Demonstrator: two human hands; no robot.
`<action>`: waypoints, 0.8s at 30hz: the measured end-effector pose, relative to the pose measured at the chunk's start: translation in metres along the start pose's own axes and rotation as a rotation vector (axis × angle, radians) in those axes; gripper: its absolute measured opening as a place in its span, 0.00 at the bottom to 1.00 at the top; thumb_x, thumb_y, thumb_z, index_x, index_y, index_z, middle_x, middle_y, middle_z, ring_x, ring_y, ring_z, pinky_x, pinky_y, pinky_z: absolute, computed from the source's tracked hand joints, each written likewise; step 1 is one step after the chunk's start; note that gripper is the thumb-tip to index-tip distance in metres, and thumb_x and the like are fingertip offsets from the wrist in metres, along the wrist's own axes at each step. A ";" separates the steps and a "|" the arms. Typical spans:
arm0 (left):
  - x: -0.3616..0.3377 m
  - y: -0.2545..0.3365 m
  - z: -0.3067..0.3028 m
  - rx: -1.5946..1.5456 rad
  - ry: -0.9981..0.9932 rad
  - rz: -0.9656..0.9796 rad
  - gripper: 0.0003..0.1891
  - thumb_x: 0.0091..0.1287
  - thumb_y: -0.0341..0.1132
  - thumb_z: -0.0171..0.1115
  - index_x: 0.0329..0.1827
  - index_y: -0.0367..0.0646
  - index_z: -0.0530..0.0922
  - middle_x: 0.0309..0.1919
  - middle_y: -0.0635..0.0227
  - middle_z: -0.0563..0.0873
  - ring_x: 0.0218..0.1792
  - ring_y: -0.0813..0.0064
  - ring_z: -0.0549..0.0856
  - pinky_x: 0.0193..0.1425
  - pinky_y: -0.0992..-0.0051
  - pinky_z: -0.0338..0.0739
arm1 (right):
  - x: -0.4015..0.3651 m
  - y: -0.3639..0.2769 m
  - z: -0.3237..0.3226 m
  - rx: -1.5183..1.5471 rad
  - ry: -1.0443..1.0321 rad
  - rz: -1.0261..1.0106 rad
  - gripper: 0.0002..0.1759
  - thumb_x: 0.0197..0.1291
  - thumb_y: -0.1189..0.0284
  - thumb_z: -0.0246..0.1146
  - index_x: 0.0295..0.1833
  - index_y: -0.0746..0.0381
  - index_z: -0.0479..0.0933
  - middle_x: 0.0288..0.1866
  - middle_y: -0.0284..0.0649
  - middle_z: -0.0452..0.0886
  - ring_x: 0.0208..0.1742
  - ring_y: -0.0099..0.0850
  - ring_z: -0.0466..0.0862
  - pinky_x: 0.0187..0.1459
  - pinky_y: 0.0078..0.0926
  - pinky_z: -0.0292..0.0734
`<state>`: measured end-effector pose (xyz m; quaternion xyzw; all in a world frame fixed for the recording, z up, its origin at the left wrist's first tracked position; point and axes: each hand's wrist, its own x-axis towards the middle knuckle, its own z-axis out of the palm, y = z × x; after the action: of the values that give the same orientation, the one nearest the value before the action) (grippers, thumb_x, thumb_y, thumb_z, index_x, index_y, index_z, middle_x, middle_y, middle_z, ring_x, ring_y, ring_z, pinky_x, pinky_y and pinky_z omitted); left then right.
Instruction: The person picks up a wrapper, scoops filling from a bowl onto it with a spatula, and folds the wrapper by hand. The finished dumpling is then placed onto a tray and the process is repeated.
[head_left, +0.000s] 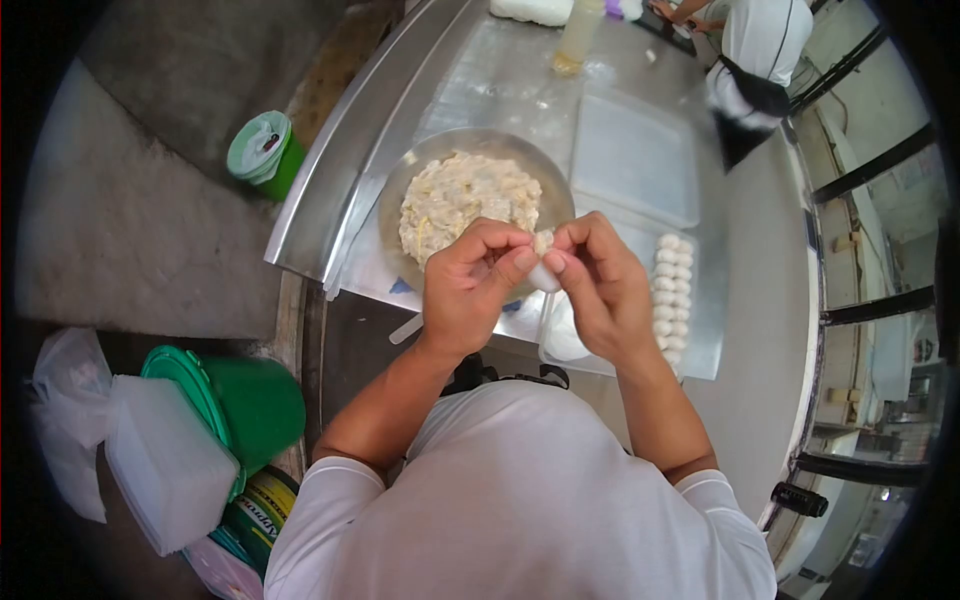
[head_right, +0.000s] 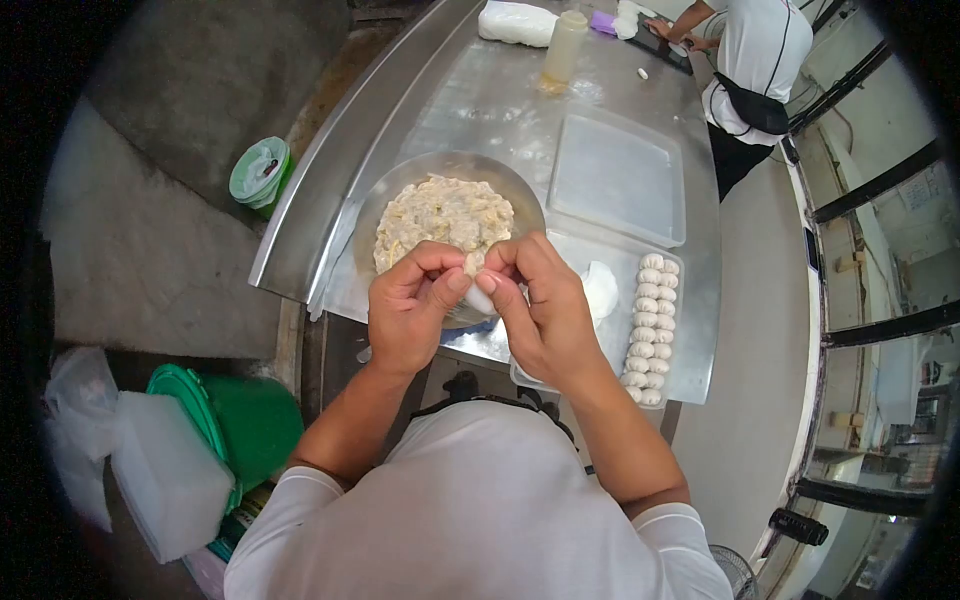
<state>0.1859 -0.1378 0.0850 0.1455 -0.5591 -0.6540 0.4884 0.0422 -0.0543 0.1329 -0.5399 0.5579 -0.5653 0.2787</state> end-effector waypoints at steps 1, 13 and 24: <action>0.001 0.000 -0.003 -0.003 0.001 -0.003 0.08 0.73 0.28 0.67 0.50 0.33 0.83 0.45 0.67 0.83 0.47 0.79 0.81 0.52 0.77 0.77 | 0.002 0.002 0.004 0.060 0.015 0.029 0.06 0.70 0.76 0.65 0.47 0.67 0.78 0.37 0.36 0.74 0.37 0.24 0.75 0.42 0.22 0.72; 0.011 0.003 -0.043 0.242 -0.085 -0.012 0.07 0.70 0.27 0.68 0.47 0.35 0.84 0.42 0.69 0.83 0.43 0.81 0.81 0.49 0.78 0.76 | 0.023 0.008 0.026 -0.220 -0.068 0.013 0.03 0.69 0.79 0.63 0.44 0.67 0.76 0.37 0.44 0.75 0.35 0.35 0.77 0.39 0.29 0.73; 0.023 0.003 -0.061 -0.235 0.065 -0.380 0.08 0.70 0.32 0.69 0.44 0.35 0.85 0.32 0.73 0.85 0.33 0.85 0.80 0.41 0.82 0.74 | 0.022 0.007 0.029 -0.388 -0.128 -0.064 0.03 0.67 0.79 0.64 0.42 0.67 0.75 0.35 0.47 0.76 0.35 0.43 0.77 0.38 0.36 0.74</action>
<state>0.2212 -0.1923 0.0751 0.2111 -0.4255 -0.7899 0.3878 0.0610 -0.0853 0.1268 -0.6357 0.6200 -0.4203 0.1865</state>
